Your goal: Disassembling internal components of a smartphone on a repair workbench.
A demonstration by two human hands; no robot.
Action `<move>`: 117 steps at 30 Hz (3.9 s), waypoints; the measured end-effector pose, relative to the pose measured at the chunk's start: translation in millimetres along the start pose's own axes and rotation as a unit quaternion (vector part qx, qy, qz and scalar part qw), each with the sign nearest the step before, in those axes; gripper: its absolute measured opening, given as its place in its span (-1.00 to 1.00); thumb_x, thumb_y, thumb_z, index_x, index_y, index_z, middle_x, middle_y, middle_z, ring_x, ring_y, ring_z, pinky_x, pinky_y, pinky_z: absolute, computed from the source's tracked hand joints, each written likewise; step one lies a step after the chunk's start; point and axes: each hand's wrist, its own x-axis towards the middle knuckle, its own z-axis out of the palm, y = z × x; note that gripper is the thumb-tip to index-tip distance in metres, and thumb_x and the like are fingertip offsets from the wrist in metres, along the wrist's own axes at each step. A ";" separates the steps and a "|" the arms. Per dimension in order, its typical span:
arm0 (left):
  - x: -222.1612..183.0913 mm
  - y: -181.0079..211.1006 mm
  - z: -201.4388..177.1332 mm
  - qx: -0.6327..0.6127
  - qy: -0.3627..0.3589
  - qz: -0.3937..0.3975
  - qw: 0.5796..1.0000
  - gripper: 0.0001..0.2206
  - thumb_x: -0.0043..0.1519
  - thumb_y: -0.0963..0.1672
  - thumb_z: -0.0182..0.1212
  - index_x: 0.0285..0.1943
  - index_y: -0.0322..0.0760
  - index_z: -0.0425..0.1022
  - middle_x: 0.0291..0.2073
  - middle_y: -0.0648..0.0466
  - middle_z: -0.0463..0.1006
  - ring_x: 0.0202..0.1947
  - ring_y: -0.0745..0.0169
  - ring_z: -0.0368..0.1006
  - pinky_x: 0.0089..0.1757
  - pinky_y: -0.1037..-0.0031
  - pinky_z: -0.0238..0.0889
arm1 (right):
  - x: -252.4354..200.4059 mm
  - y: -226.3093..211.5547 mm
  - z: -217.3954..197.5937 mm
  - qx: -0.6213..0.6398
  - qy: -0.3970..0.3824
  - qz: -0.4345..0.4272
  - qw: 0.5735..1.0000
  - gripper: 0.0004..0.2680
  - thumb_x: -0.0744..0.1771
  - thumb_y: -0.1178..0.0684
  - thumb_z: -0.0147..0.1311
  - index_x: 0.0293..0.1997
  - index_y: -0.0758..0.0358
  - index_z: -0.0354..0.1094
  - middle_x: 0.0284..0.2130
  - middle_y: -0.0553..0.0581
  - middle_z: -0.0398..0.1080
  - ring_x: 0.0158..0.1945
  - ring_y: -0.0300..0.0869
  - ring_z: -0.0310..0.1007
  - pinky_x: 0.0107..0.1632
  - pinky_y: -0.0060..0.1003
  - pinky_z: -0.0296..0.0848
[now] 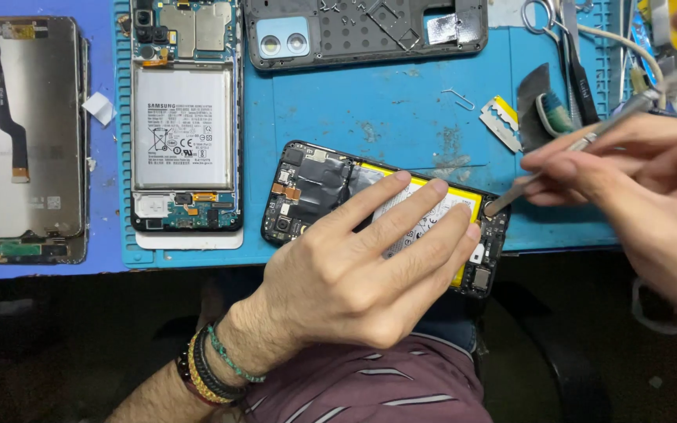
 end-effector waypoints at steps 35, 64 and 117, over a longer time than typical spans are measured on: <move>-25.9 0.9 20.8 0.082 0.032 0.034 0.995 -0.76 0.46 -0.16 0.42 0.28 -0.29 0.70 0.20 -0.04 0.64 0.29 0.03 0.54 0.33 -0.39 -0.24 | 32.1 -18.3 -2.3 0.114 -0.102 -0.016 0.988 -0.47 0.34 0.44 -0.03 0.48 0.37 -0.17 -0.37 0.45 0.32 -0.26 0.19 0.59 -0.30 -0.15 0.62; -19.9 3.5 22.1 0.103 0.000 0.019 0.994 -0.81 0.46 -0.16 0.51 0.22 -0.20 0.75 0.14 0.07 0.69 0.21 0.15 0.55 0.33 -0.25 -0.12 | -101.9 96.6 15.7 -0.070 0.144 -0.233 0.959 -0.88 0.51 0.22 -0.21 0.10 0.49 -0.05 -0.07 0.47 0.46 0.02 0.17 0.62 0.12 -0.09 0.63; 22.6 28.0 -20.3 0.011 0.067 -0.142 0.987 -0.75 0.11 -0.16 0.36 -0.02 -0.22 0.65 -0.06 0.06 0.71 0.02 0.13 0.67 0.31 -0.43 -0.26 | -79.5 23.5 19.1 0.218 0.133 -0.199 0.946 -0.84 0.50 0.04 -0.25 0.21 0.06 -0.11 0.00 0.28 0.27 -0.08 -0.08 0.59 0.20 -0.20 0.81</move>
